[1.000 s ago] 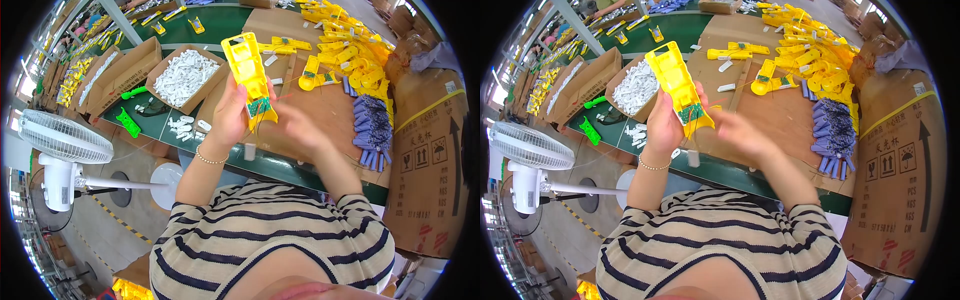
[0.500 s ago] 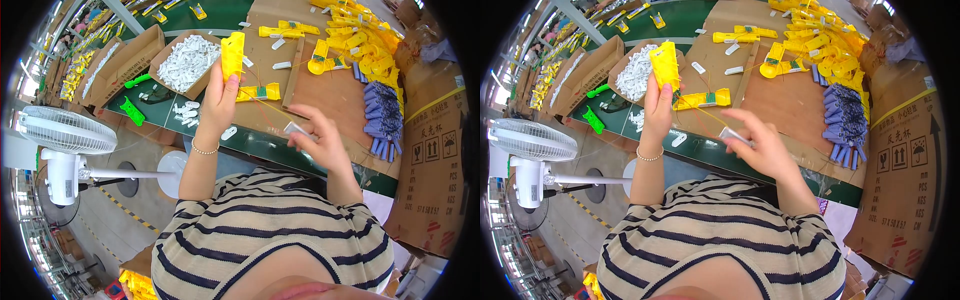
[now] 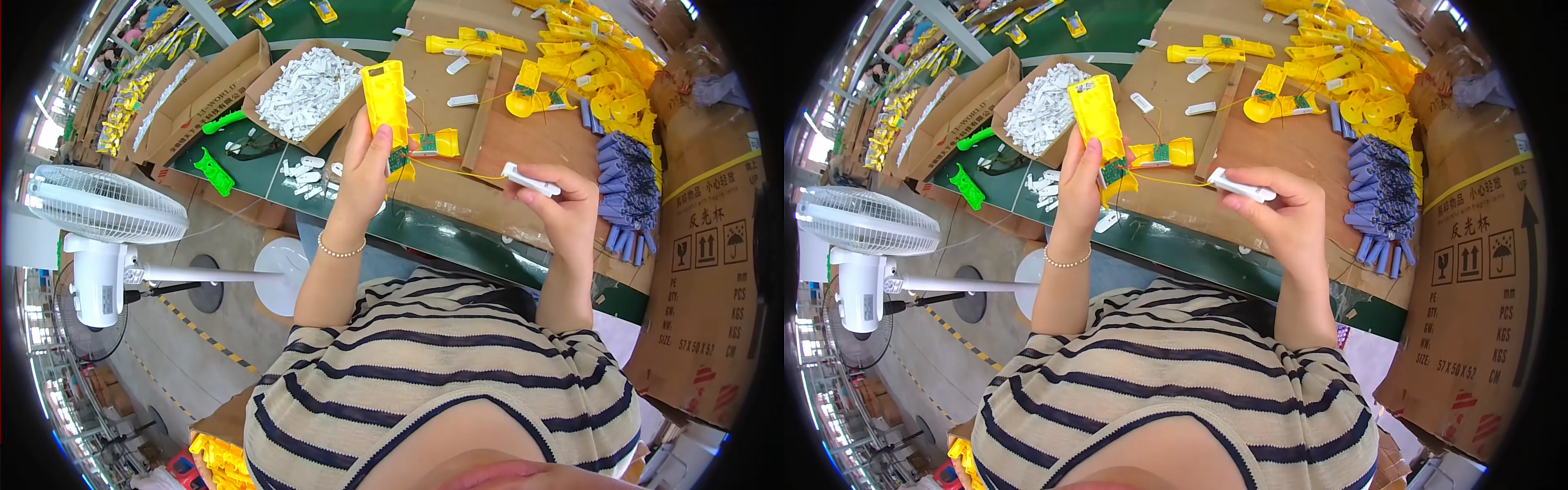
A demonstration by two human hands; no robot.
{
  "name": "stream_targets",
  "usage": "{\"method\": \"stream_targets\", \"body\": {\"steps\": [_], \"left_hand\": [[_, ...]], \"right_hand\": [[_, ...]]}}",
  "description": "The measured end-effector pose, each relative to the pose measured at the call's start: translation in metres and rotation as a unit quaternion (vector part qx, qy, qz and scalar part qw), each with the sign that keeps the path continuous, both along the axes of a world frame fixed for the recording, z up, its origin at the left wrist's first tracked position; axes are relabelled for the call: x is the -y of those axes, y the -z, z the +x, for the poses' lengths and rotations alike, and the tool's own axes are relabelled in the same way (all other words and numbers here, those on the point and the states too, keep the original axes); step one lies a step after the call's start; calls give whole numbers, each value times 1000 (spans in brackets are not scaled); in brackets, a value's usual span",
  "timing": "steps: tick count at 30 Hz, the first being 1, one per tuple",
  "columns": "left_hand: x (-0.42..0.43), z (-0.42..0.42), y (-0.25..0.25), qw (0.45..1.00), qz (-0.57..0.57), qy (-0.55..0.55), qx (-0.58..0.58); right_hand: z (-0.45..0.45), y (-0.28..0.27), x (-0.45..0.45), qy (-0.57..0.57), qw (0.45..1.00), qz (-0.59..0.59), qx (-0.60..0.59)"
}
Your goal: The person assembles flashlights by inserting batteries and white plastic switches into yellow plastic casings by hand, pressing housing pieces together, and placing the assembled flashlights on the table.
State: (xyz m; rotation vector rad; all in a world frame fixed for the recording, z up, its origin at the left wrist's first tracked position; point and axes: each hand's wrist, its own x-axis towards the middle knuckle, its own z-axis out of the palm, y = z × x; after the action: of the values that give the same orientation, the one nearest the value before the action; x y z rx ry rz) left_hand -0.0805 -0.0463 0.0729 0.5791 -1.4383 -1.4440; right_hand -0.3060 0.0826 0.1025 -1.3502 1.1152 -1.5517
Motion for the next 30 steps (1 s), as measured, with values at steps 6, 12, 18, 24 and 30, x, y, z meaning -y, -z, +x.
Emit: {"method": "stream_targets", "body": {"steps": [6,12,18,24,30], "left_hand": [[-7,-6,7,998,46,34,-10],[-19,-14,17,981,170,91,-37],[-33,-27,27,975,191,114,-7],[-40,-35,37,986,40,133,90],[-43,-36,24,950,-163,137,229]], "right_hand": [[0,-6,7,92,996,11,-4],[-22,38,16,-77,951,-74,291],[12,39,30,-55,919,-79,381],[13,21,26,-23,961,167,217],[1,34,32,-14,929,188,317]]}}
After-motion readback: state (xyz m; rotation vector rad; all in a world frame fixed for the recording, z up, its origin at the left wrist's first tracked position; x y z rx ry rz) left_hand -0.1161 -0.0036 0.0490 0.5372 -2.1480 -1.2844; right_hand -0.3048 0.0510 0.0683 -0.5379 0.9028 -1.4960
